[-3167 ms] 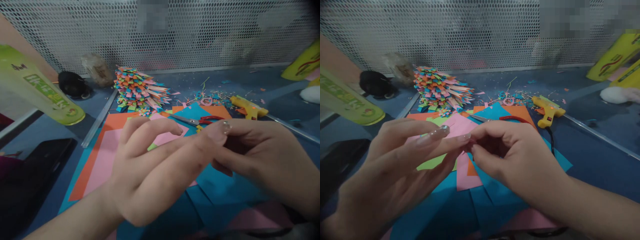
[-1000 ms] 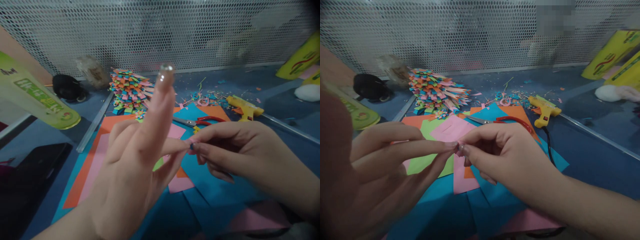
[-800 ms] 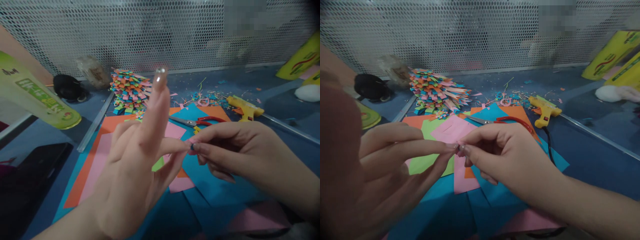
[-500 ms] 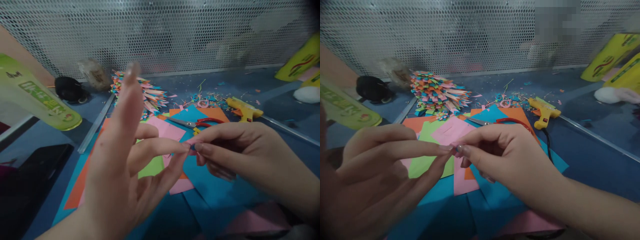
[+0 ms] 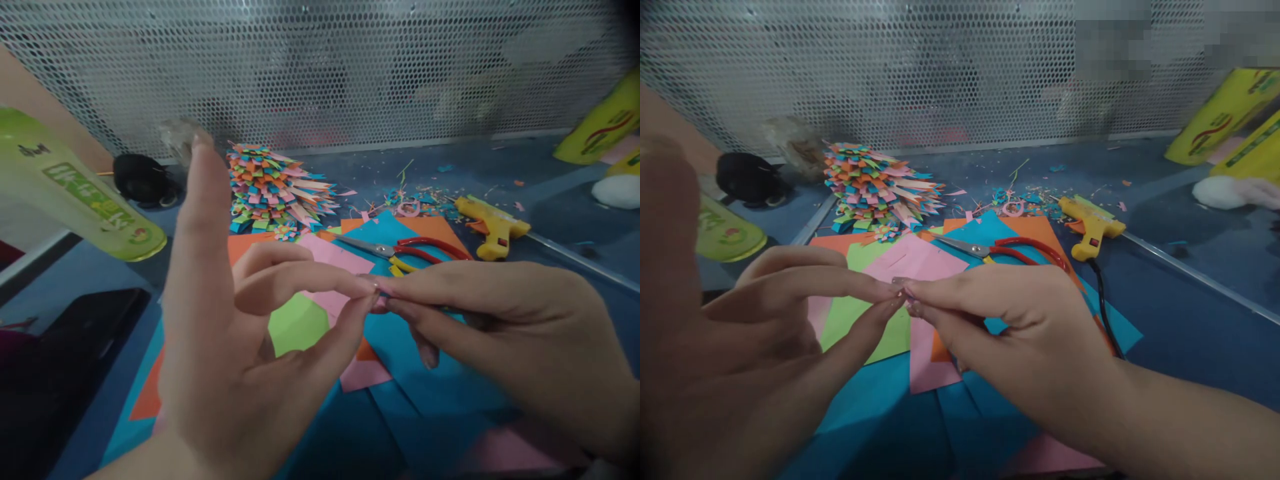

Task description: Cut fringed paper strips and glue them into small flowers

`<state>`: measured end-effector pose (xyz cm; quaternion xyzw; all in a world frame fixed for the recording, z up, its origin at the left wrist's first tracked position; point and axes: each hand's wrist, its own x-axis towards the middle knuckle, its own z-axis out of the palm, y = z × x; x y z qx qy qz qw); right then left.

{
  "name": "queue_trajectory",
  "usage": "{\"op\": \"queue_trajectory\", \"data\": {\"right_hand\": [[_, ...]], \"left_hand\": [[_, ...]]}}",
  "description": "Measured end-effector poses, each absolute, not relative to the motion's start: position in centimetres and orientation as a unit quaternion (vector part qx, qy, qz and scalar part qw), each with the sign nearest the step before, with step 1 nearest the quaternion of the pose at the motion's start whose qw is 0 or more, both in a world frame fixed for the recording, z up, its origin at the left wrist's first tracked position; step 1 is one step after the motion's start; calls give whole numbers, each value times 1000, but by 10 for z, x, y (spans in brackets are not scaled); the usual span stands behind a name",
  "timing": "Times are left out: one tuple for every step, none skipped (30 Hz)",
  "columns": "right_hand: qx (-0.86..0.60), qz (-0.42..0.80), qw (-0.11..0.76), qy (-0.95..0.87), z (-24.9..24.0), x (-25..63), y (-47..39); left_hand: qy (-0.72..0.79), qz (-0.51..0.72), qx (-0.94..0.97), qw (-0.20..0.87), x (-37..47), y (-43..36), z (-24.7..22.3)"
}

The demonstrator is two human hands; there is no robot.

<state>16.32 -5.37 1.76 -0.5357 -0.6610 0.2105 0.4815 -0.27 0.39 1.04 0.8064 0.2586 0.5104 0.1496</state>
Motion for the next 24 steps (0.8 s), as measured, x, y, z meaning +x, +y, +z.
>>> {"op": "queue_trajectory", "data": {"right_hand": [[-533,177,464,-685,16,164,-55],[-530,147,446,-706,15,165,-56],[-529,123,427,-723,14,166,-56],[-528,104,413,-735,14,166,-56],[-529,93,400,-743,13,167,-57],[-530,87,391,-747,13,167,-56],[-530,81,385,-751,13,167,-56],[-528,74,381,-756,12,166,-56],[-527,61,379,-758,12,166,-57],[-526,42,379,-760,11,166,-57],[-526,21,380,-761,10,165,-58],[-524,0,381,-762,9,165,-58],[-523,-19,380,-763,8,165,-59],[-521,-33,376,-766,7,166,-59],[-519,-43,371,-769,6,166,-60],[-517,-50,365,-773,6,166,-60],[-515,-56,361,-775,5,167,-60],[-514,-61,359,-777,5,167,-60],[-513,-63,357,-778,5,167,-60],[-515,-62,355,-778,5,167,-60],[-516,-58,354,-777,5,167,-60],[-518,-52,356,-776,5,167,-59],[-519,-45,358,-775,5,167,-59],[-521,-38,361,-773,6,167,-58]], "left_hand": [[262,515,802,152,-2,4,11],[269,518,797,156,-2,3,12],[277,517,794,160,-1,3,13],[282,514,793,163,0,3,13],[282,514,793,164,1,3,13],[281,516,792,165,2,3,12],[277,523,789,164,3,4,11],[272,534,785,161,4,4,9],[265,544,780,158,5,5,7],[262,556,773,156,6,5,4],[263,565,767,156,7,6,2],[263,570,763,154,8,6,1],[264,574,760,153,8,7,0],[269,574,758,156,8,7,0],[271,573,757,160,9,7,0],[269,572,757,164,9,7,0],[265,571,759,167,9,7,1],[261,571,760,170,9,7,1],[257,572,760,172,9,8,2],[253,573,760,173,9,8,2],[254,575,758,176,9,8,2],[256,576,754,183,10,8,3],[258,578,751,190,10,8,3],[259,579,748,197,10,7,3]]}}
